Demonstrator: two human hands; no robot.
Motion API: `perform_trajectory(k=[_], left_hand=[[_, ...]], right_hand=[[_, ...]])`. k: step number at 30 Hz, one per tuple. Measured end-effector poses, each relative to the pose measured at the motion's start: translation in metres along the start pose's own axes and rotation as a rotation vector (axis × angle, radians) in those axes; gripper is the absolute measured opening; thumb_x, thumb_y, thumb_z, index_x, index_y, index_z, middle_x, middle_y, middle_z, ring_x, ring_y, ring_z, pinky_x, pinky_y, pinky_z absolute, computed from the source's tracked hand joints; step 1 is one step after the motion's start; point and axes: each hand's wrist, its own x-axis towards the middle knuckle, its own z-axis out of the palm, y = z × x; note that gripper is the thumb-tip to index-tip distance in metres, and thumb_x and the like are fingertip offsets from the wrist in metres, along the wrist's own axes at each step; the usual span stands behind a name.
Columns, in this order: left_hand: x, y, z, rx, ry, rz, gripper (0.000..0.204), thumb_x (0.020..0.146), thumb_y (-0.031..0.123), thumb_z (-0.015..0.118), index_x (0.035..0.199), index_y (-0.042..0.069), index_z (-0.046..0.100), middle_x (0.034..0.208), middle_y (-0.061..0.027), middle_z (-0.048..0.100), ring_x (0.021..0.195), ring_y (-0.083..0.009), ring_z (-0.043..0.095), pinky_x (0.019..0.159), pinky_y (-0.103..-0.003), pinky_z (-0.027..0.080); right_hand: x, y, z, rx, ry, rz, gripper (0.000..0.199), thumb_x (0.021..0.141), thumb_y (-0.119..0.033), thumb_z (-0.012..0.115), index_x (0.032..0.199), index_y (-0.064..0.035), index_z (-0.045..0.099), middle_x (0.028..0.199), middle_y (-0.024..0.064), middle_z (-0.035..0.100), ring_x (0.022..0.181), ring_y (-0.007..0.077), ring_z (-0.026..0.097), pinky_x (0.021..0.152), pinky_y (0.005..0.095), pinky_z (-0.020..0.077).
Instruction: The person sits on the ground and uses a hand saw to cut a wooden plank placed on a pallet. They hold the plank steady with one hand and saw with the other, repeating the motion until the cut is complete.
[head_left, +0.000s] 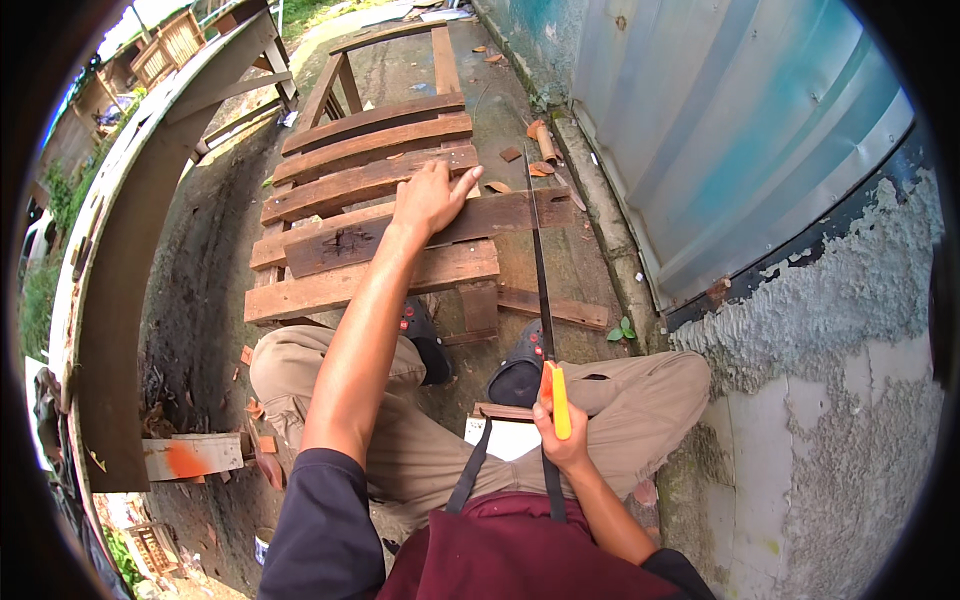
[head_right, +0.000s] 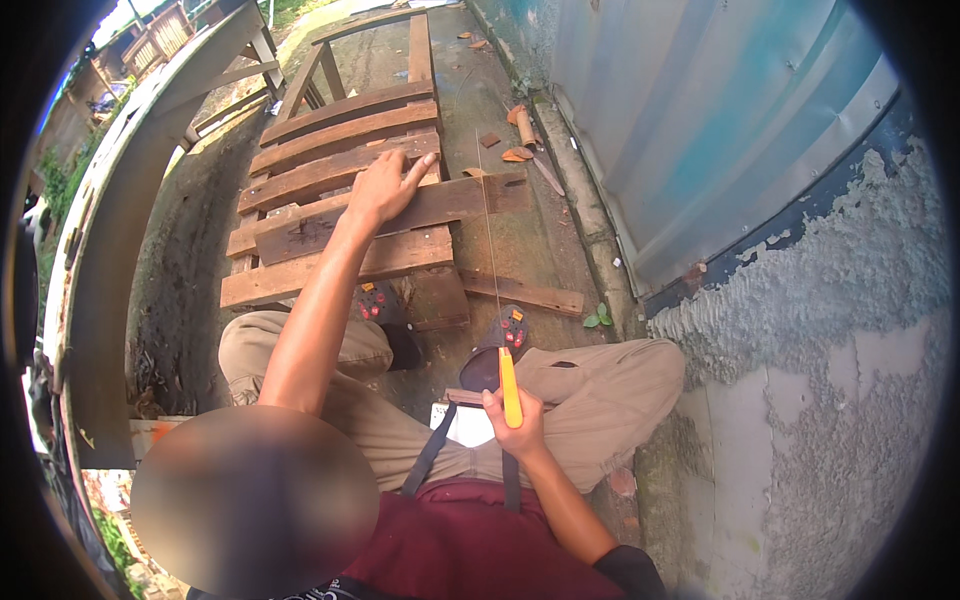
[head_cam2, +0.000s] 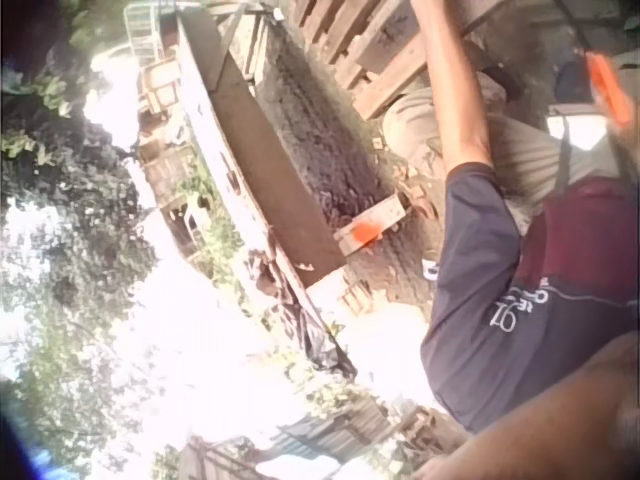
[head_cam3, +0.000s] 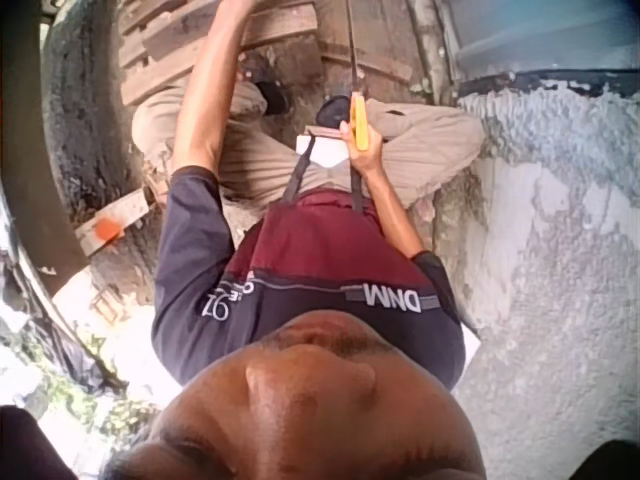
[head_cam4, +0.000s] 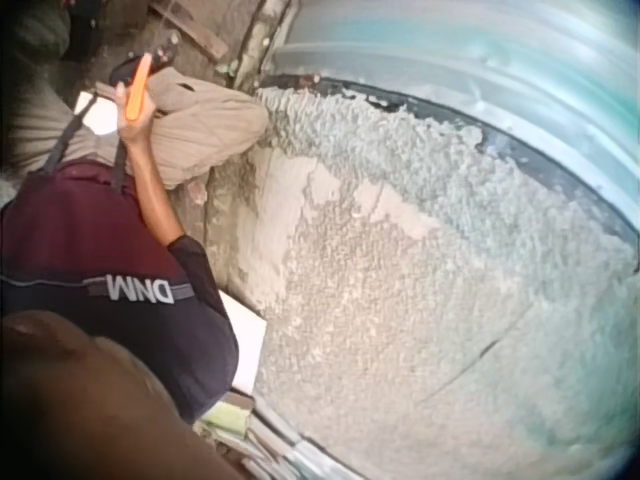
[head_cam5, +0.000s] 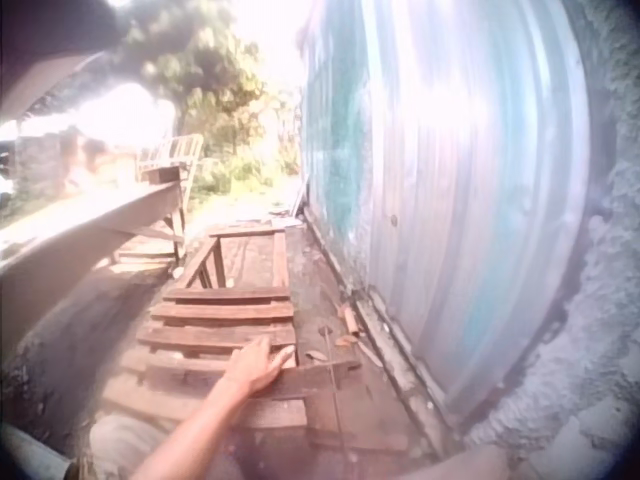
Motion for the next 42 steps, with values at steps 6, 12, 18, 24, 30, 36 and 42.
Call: perform_trajectory(k=[6, 12, 18, 24, 30, 36, 42], left_hand=[[-0.001, 0.008, -0.012, -0.009, -0.340, -0.266, 0.092, 0.089, 0.080, 0.044, 0.122, -0.003, 0.067, 0.127, -0.0243, 0.065, 0.124, -0.0376, 0.059, 0.103, -0.050, 0.045], [-0.033, -0.002, 0.023, 0.078, 0.378, 0.303, 0.045, 0.093, 0.048, 0.067, 0.085, 0.003, 0.064, 0.085, -0.0119, 0.063, 0.089, -0.0315, 0.063, 0.077, -0.045, 0.052], [-0.009, -0.015, 0.016, -0.043, 0.261, 0.350, 0.056, 0.098, 0.052, 0.058, 0.075, 0.001, 0.066, 0.079, -0.0195, 0.066, 0.083, -0.0389, 0.066, 0.075, -0.049, 0.053], [-0.007, -0.006, 0.009, -0.056, 0.093, 0.216, 0.064, 0.100, 0.055, 0.051, 0.076, -0.001, 0.071, 0.080, -0.0255, 0.068, 0.081, -0.0456, 0.066, 0.075, -0.053, 0.053], [-0.010, -0.001, 0.010, -0.002, 0.120, 0.105, 0.059, 0.101, 0.051, 0.048, 0.089, -0.003, 0.071, 0.103, -0.0265, 0.068, 0.100, -0.0432, 0.064, 0.088, -0.052, 0.049], [0.002, 0.001, 0.008, 0.070, -0.195, -0.224, 0.068, 0.095, 0.053, 0.045, 0.127, -0.004, 0.063, 0.137, -0.0263, 0.059, 0.132, -0.0398, 0.053, 0.111, -0.049, 0.040], [0.001, 0.012, -0.011, 0.029, -0.367, -0.268, 0.073, 0.093, 0.054, 0.040, 0.133, -0.003, 0.061, 0.140, -0.0242, 0.057, 0.133, -0.0377, 0.053, 0.112, -0.049, 0.039]], right_hand=[[-0.005, 0.036, -0.001, -0.050, 0.089, -0.052, 0.021, 0.097, -0.018, 0.066, 0.085, -0.0012, 0.061, 0.069, 0.0091, 0.056, 0.060, 0.0214, 0.056, 0.059, 0.0354, 0.0456], [-0.007, 0.045, -0.004, -0.036, 0.123, -0.169, 0.021, 0.098, -0.019, 0.064, 0.088, -0.0007, 0.061, 0.073, 0.0108, 0.059, 0.064, 0.0234, 0.060, 0.063, 0.0361, 0.0492], [-0.007, 0.050, -0.009, -0.014, 0.157, -0.177, 0.021, 0.099, -0.018, 0.064, 0.087, -0.0003, 0.061, 0.073, 0.0109, 0.060, 0.064, 0.0243, 0.061, 0.062, 0.0369, 0.0493], [0.001, 0.025, -0.007, -0.086, 0.173, -0.234, 0.022, 0.098, -0.018, 0.064, 0.085, -0.0005, 0.061, 0.070, 0.0111, 0.058, 0.060, 0.0254, 0.060, 0.059, 0.0372, 0.0480], [0.005, 0.009, -0.002, -0.111, 0.181, -0.194, 0.024, 0.097, -0.019, 0.066, 0.083, 0.0000, 0.061, 0.069, 0.0140, 0.058, 0.059, 0.0292, 0.059, 0.057, 0.0385, 0.0458], [0.031, -0.015, 0.004, -0.111, 0.203, -0.258, 0.025, 0.096, -0.016, 0.066, 0.078, 0.0009, 0.060, 0.060, 0.0126, 0.054, 0.050, 0.0281, 0.056, 0.051, 0.0381, 0.0422], [0.068, -0.042, 0.009, -0.043, 0.232, -0.256, 0.023, 0.097, -0.016, 0.065, 0.082, 0.0025, 0.064, 0.059, 0.0101, 0.056, 0.049, 0.0208, 0.055, 0.050, 0.0349, 0.0415]])
